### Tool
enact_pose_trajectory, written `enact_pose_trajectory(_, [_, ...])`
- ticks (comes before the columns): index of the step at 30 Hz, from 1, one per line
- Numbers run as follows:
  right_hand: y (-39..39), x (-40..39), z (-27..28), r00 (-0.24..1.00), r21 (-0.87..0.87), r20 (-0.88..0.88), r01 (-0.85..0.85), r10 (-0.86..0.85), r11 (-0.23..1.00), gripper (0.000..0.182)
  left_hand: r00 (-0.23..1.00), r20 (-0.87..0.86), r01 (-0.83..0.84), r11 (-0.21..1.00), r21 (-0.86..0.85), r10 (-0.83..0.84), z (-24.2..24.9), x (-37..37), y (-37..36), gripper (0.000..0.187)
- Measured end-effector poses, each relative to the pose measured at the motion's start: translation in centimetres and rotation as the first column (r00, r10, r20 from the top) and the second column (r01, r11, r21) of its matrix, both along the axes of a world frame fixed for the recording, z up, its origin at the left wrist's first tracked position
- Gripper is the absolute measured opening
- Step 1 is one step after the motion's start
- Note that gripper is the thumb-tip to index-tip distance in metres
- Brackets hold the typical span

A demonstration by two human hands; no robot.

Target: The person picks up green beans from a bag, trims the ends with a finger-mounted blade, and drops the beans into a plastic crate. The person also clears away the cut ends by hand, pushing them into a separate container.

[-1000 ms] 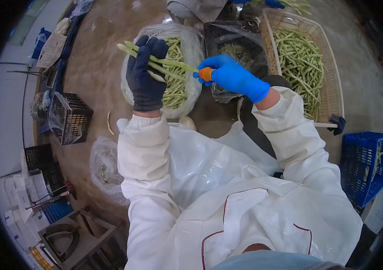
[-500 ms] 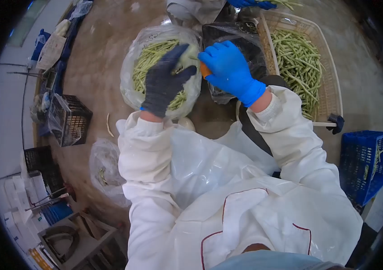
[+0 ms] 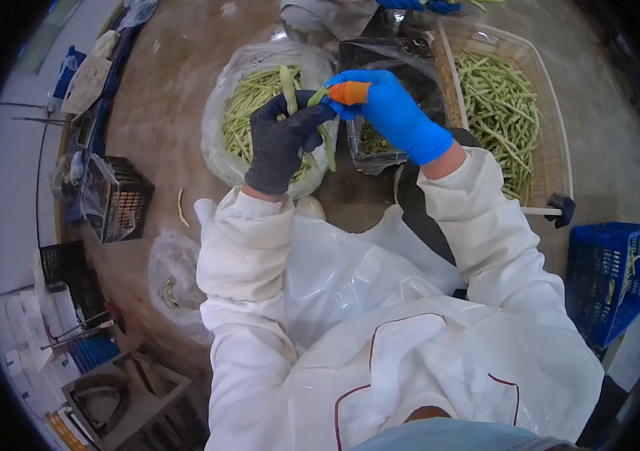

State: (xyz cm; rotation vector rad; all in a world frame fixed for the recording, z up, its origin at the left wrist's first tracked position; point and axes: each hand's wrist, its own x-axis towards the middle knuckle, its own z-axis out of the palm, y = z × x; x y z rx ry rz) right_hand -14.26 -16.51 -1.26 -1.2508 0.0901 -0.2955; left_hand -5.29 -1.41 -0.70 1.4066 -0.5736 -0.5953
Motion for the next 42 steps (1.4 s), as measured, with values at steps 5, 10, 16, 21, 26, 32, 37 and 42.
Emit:
enact_pose_trajectory(5, [-1.1,-1.0,1.0,0.992,-0.204,-0.124,-0.042,0.017,0.978,0.019,0.971,0.002,0.238,0.970,0.047,-0.238,-0.7,1.3,0.4,0.020])
enact_pose_trajectory(10, [-1.9,-1.1,0.8,0.988,-0.327,-0.153,-0.072,0.023,0.942,0.018,0.972,0.078,0.214,0.971,0.106,-0.223,-0.4,0.3,0.0,0.020])
enact_pose_trajectory(16, [-3.1,-0.2,-0.2,0.980,-0.240,-0.198,-0.060,0.012,0.969,0.024,0.992,0.075,0.096,0.994,0.050,-0.100,-1.5,-0.6,-1.3,0.021])
enact_pose_trajectory(21, [-2.0,-0.5,0.2,0.934,-0.387,-0.355,-0.099,-0.049,0.917,0.024,0.955,-0.263,0.105,0.986,-0.133,-0.137,-1.0,-1.1,-1.4,0.024])
enact_pose_trajectory(26, [0.2,-1.8,0.4,0.920,-0.661,-0.391,-0.296,0.019,0.689,0.029,0.996,0.070,0.055,0.994,-0.099,-0.048,1.9,1.2,-0.7,0.028])
enact_pose_trajectory(32, [-5.5,-2.3,-2.3,0.815,-0.991,0.040,0.105,-0.578,0.080,0.038,0.999,0.049,-0.014,0.982,-0.189,0.024,2.1,3.8,1.9,0.033])
enact_pose_trajectory(37, [-3.5,-1.6,-3.4,0.992,-0.664,-0.092,0.006,-0.090,0.747,0.037,0.996,-0.027,-0.090,0.960,-0.267,0.085,1.3,4.2,1.8,0.035])
enact_pose_trajectory(42, [-0.4,-1.6,-0.4,0.921,-0.405,-0.312,-0.350,0.233,0.845,0.028,0.984,-0.105,-0.170,0.933,-0.318,0.144,1.8,4.3,1.7,0.033])
